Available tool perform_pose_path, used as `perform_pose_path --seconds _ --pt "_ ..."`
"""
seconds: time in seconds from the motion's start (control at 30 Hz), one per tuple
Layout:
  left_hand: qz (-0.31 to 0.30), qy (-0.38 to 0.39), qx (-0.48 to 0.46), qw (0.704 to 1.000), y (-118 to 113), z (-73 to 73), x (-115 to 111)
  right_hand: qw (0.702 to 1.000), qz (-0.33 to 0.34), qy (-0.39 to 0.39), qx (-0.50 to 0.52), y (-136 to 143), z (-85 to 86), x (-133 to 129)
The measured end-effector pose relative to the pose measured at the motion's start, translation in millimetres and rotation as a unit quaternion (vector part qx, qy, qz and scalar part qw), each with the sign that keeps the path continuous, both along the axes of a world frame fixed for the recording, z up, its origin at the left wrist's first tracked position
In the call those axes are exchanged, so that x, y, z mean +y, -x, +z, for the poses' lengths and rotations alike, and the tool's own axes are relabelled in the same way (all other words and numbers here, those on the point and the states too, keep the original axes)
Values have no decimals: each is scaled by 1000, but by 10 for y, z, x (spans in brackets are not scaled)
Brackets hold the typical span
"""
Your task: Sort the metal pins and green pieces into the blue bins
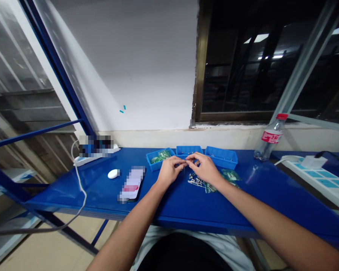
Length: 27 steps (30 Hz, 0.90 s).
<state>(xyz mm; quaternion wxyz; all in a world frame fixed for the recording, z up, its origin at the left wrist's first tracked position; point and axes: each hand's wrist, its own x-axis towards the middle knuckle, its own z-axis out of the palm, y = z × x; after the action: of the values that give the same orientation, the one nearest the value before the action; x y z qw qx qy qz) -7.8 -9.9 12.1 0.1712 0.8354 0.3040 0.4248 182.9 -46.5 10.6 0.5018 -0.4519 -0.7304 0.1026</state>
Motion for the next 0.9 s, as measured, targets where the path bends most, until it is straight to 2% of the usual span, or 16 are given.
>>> perform_pose_path --seconds 0.27,0.47,0.6,0.73,0.9 --pt "31 17 -10 999 -9 -5 -4 998 24 33 -45 -26 -47 23" --pt "-3 72 -33 997 -49 -5 -28 996 52 69 -37 -4 -88 30" --pt "-1 98 -57 994 -56 21 -63 998 19 48 -35 0 -63 7" --pt "11 121 -22 992 -35 57 -104 999 -19 15 -23 -14 11 -32" --pt "-13 132 -19 991 -21 73 -118 999 -4 -16 -47 -41 32 -36"
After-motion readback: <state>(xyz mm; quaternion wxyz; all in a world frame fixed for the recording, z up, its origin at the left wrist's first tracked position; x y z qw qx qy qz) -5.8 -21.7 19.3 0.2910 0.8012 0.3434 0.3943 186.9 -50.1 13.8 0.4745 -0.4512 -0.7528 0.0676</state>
